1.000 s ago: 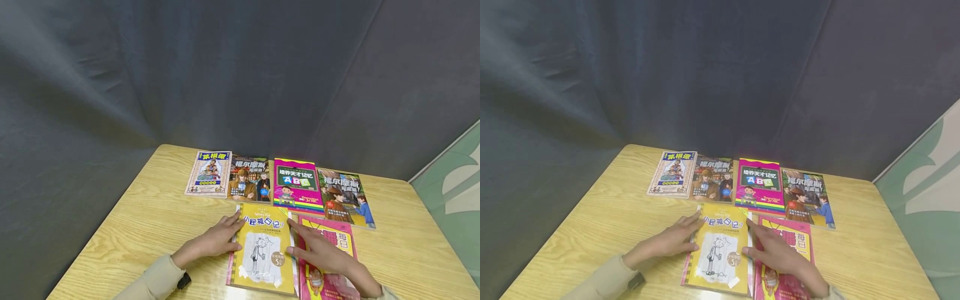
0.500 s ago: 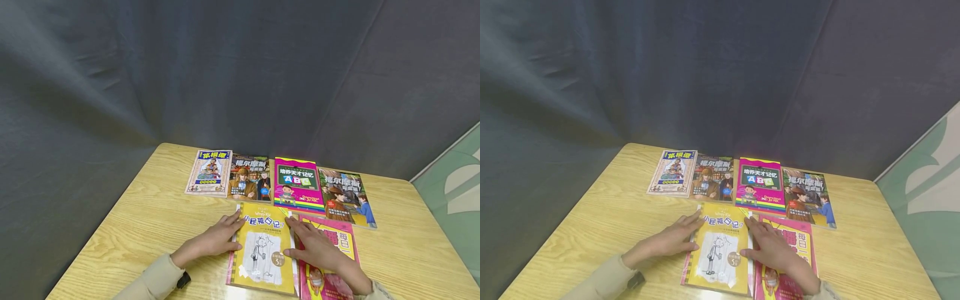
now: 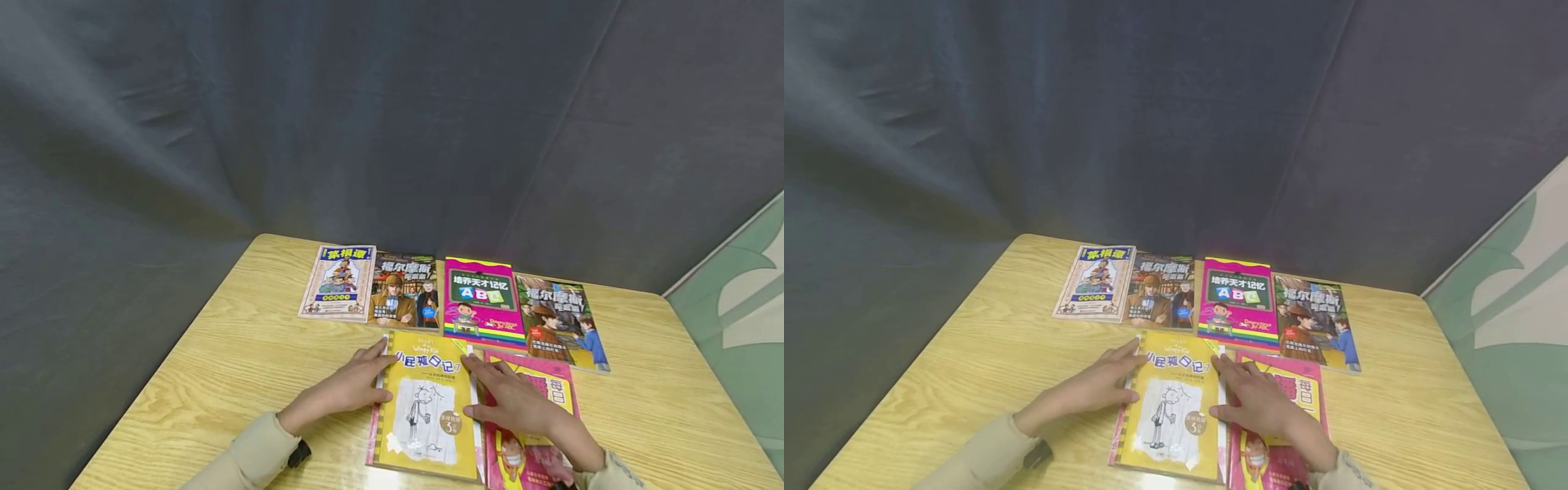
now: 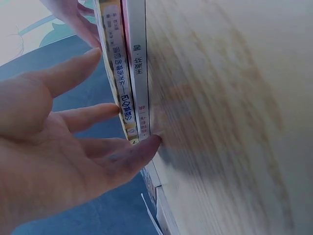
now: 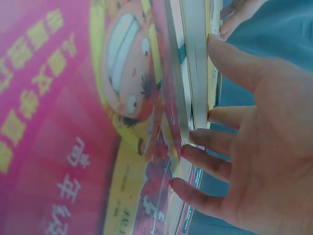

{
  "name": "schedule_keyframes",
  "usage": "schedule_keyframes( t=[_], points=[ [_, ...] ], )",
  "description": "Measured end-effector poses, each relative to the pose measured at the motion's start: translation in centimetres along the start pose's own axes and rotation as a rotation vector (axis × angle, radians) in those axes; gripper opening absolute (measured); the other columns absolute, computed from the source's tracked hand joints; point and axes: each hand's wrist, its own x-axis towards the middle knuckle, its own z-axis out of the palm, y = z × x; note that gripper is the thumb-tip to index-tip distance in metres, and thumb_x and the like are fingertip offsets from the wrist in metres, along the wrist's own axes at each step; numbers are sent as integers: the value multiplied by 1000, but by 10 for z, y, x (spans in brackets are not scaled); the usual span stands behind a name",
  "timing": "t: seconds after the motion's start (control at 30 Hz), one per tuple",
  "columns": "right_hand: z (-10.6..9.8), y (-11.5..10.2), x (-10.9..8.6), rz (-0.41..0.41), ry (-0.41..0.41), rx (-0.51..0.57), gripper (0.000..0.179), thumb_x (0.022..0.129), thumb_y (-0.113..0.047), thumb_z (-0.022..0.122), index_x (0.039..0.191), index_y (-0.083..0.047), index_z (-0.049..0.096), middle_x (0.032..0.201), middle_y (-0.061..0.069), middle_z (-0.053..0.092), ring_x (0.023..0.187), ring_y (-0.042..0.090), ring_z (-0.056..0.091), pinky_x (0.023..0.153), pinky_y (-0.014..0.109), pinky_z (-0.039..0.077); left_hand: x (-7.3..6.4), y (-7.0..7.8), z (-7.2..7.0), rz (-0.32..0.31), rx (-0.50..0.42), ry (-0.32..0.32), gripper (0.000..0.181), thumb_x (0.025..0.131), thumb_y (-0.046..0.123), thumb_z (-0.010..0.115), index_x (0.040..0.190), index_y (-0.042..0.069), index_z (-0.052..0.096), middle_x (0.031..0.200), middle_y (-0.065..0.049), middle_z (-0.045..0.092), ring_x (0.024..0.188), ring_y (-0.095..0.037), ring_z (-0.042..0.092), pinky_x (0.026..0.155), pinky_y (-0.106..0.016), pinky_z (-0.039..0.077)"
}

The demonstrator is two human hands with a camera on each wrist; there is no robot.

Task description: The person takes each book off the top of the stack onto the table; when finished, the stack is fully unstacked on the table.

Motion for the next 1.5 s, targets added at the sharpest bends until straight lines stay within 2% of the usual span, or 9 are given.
schedule_keyframes(
  t=[0.23, 0.53, 0.67, 0.77, 0.9, 0.97, 1.1, 1.27, 1.5],
  points=[
    [4, 2, 0, -10, 30, -47, 81, 89, -59, 56, 152, -13, 31, 155, 18, 28, 137, 53, 21, 103, 75, 18, 4, 2, 4, -31, -39, 20, 75, 87, 26, 70, 149, 6, 34, 156, -21, 21, 140, -37, 25, 112, -52, 28],
    [5, 0, -1, 23, 22, -90, 79, 89, -61, 53, 151, -18, 33, 155, 18, 28, 132, 59, 24, 96, 80, 20, 14, 5, 9, -20, -104, 98, 71, 79, 21, 77, 141, 5, 47, 148, -19, 39, 138, -39, 29, 112, -54, 26],
    [3, 0, -1, 11, 18, -70, 78, 89, -58, 55, 151, -17, 33, 154, 21, 28, 133, 59, 21, 98, 79, 18, 18, 6, 7, -9, -274, 134, 60, 79, 14, 76, 134, 4, 53, 139, -19, 49, 130, -38, 41, 109, -53, 33],
    [3, 1, -2, 5, 13, -59, 77, 89, -58, 55, 151, -17, 33, 154, 22, 28, 133, 59, 20, 98, 79, 17, 21, 5, 6, -9, -473, 165, 47, 80, 7, 73, 125, 2, 58, 125, -18, 57, 109, -32, 54, 92, -46, 48],
    [4, 1, -2, 13, 10, -58, 78, 89, -59, 54, 152, -19, 32, 154, 22, 27, 132, 60, 20, 97, 80, 17, 21, 2, 6, -51, -708, 215, 40, 81, -1, 69, 119, -2, 58, 123, -18, 56, 93, -23, 58, 75, -30, 53],
    [4, 1, -2, 14, 9, -53, 78, 89, -59, 55, 152, -19, 32, 154, 22, 27, 133, 60, 19, 98, 79, 16, 20, 2, 6, -59, -773, 244, 40, 81, -3, 67, 120, -4, 57, 127, -22, 54, 92, -24, 62, 75, -30, 56],
    [4, 1, -1, 2, 1, -44, 77, 90, -58, 54, 152, -19, 30, 155, 21, 25, 136, 57, 17, 100, 78, 14, 17, 0, 7, -77, -808, 295, 41, 81, -6, 66, 120, -4, 57, 133, -24, 50, 95, -29, 65, 78, -35, 57],
    [3, 1, -1, 2, -12, -43, 76, 90, -57, 55, 153, -21, 30, 156, 19, 24, 138, 54, 15, 101, 77, 13, 16, -1, 7, -90, -784, 317, 43, 79, -6, 68, 120, -2, 58, 128, -21, 50, 89, -23, 62, 75, -35, 57],
    [3, 2, 1, -5, -29, -28, 75, 90, -54, 57, 153, -23, 30, 157, 18, 23, 139, 52, 14, 103, 75, 15, 18, 1, 8, -66, -771, 223, 46, 79, -5, 71, 122, 0, 58, 100, -14, 55, 69, -15, 56, 61, -28, 53]
  ],
)
